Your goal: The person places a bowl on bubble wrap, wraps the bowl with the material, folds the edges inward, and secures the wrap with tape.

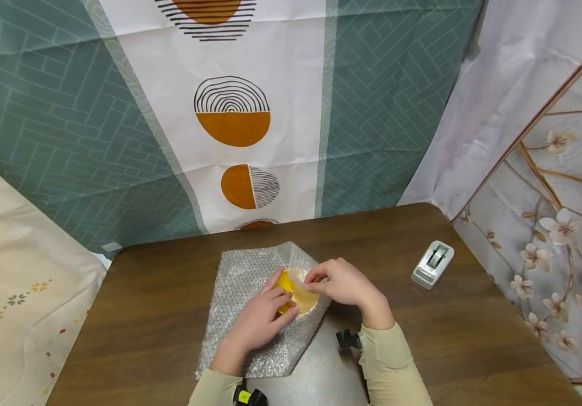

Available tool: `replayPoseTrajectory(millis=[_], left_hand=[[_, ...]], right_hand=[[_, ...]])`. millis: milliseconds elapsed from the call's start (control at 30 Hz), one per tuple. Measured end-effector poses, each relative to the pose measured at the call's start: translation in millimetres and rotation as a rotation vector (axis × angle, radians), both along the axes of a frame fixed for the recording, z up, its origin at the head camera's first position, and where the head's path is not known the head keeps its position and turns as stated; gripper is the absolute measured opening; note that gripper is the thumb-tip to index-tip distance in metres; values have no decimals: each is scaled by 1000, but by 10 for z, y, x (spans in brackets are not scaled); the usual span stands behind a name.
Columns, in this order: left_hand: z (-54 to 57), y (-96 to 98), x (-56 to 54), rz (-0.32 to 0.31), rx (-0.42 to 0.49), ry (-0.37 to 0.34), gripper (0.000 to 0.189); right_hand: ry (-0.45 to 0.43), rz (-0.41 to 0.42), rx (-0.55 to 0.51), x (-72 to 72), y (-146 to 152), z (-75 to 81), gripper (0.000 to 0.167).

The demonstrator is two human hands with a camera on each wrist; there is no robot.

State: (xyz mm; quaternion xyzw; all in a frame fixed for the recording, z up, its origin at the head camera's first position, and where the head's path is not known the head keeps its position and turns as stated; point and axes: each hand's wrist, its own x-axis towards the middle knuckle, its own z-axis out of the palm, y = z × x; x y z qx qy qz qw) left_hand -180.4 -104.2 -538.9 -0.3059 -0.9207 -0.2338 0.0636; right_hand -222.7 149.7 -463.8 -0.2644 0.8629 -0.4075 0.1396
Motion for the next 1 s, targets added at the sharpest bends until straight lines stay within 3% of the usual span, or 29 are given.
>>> replayPoseTrajectory(millis=[400,600,767,1000], left_hand=[[-14,-35,-34,-21,55,-33,44],[-37,-51,-13,32,144,-58,44],[-51,-45,-7,89,202,-85,61],[-71,-59,10,116,225,-116,77]], right_hand=[[-14,9,68,0,-79,-40,7],[-16,6,78,11,-93,-58,6],[58,17,114,5,-109,-76,5],[176,28,228,76,-256,-93,4]])
